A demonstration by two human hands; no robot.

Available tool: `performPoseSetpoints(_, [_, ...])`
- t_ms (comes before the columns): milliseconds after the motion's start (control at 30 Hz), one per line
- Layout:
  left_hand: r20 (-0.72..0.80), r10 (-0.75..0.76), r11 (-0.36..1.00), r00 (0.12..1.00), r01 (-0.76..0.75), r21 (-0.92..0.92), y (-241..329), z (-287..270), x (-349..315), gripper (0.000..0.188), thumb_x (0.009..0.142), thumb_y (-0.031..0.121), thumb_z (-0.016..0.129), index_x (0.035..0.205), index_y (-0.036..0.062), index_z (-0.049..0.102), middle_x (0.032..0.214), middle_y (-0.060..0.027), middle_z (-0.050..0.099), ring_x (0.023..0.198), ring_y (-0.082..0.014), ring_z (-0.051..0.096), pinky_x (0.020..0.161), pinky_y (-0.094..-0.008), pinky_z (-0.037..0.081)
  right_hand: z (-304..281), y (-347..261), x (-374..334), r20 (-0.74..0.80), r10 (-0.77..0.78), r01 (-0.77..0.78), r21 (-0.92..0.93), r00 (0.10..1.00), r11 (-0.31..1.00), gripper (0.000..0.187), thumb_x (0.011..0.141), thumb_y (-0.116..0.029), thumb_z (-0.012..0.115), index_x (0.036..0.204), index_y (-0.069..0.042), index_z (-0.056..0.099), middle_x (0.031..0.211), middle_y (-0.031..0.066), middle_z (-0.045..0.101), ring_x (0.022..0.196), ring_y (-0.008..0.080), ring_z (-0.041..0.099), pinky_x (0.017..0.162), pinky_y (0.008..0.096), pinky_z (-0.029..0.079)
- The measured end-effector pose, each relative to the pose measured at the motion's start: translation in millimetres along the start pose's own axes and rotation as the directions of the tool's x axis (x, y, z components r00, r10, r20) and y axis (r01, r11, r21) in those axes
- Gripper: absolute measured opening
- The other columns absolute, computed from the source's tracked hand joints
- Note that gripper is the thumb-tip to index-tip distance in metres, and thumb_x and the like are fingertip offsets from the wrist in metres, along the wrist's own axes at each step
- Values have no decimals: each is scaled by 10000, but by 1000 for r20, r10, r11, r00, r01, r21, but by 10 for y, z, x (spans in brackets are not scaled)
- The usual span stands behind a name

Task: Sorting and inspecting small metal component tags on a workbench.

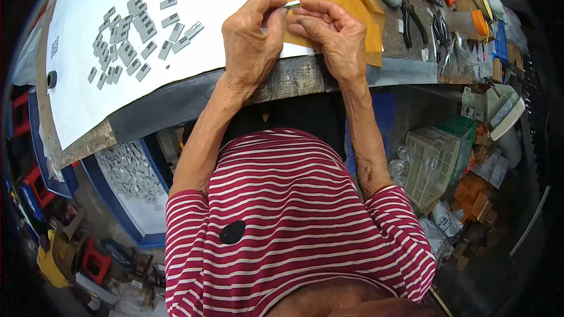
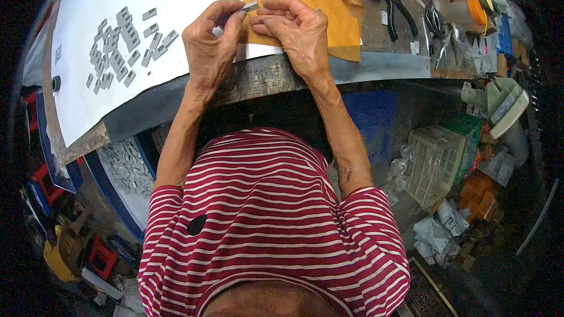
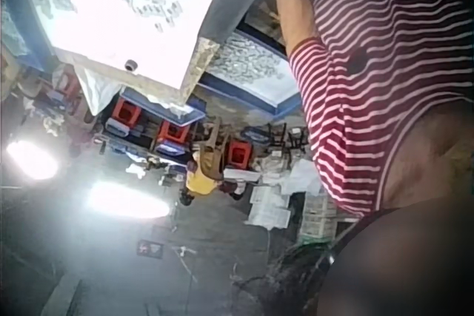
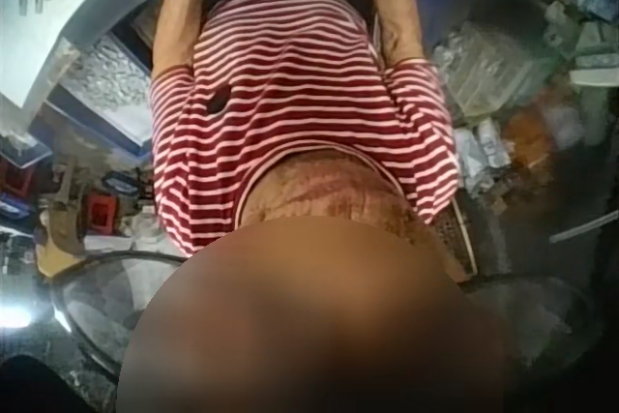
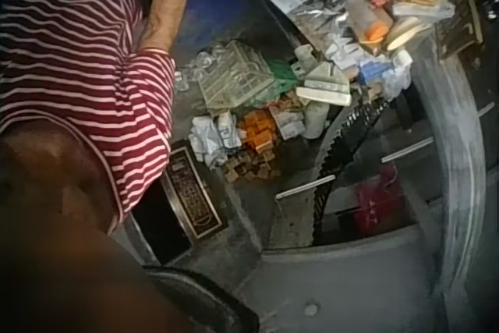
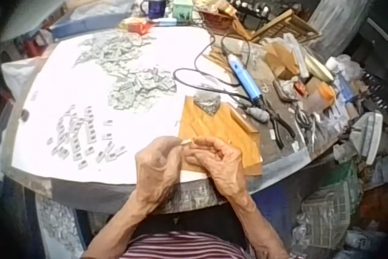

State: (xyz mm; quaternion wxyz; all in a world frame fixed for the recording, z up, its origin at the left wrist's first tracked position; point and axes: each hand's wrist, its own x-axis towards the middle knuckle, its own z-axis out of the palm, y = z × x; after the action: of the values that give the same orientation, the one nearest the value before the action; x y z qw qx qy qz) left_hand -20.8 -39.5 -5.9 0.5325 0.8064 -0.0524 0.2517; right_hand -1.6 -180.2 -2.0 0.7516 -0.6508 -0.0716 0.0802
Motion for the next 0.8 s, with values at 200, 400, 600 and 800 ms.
performPoseSetpoints(200, [67, -225, 945, 972, 234, -230, -6, -15, -8, 106, 799, 53, 560, 856, -28, 597, 728, -97, 624, 603, -113, 577, 558, -218, 476, 44, -38, -7, -32, 12, -10, 68, 999, 998, 245, 813, 21, 561, 1030, 118, 502, 932, 171, 607, 836, 205, 630, 757, 255, 532])
performPoseSetpoints(400, [239, -356, 716, 903, 428, -551, 27, -70, 33, 149, 838, 99, 554, 899, -36, 545, 731, -101, 626, 610, -81, 586, 554, -184, 484, 53, -25, 10, -82, -176, 171, -62, 981, 983, 253, 800, 46, 566, 1042, 102, 518, 949, 169, 606, 872, 202, 621, 808, 259, 503])
performPoseSetpoints(600, [349, -341, 613, 873, 488, -622, -34, -75, 36, 168, 859, 138, 548, 906, -23, 534, 793, -119, 622, 619, -111, 575, 600, -218, 485, 92, -41, 1, -113, -212, 197, -131, 971, 972, 238, 802, 49, 563, 1031, 96, 518, 946, 149, 603, 862, 187, 625, 762, 231, 501])
performPoseSetpoints(800, [381, -346, 544, 857, 514, -663, -89, -45, 36, 190, 852, 132, 557, 906, -48, 531, 803, -151, 637, 597, -115, 596, 552, -204, 500, 112, -49, -6, -118, -269, 247, -174, 956, 953, 235, 806, 47, 560, 1033, 92, 515, 949, 142, 601, 857, 188, 625, 747, 234, 510])
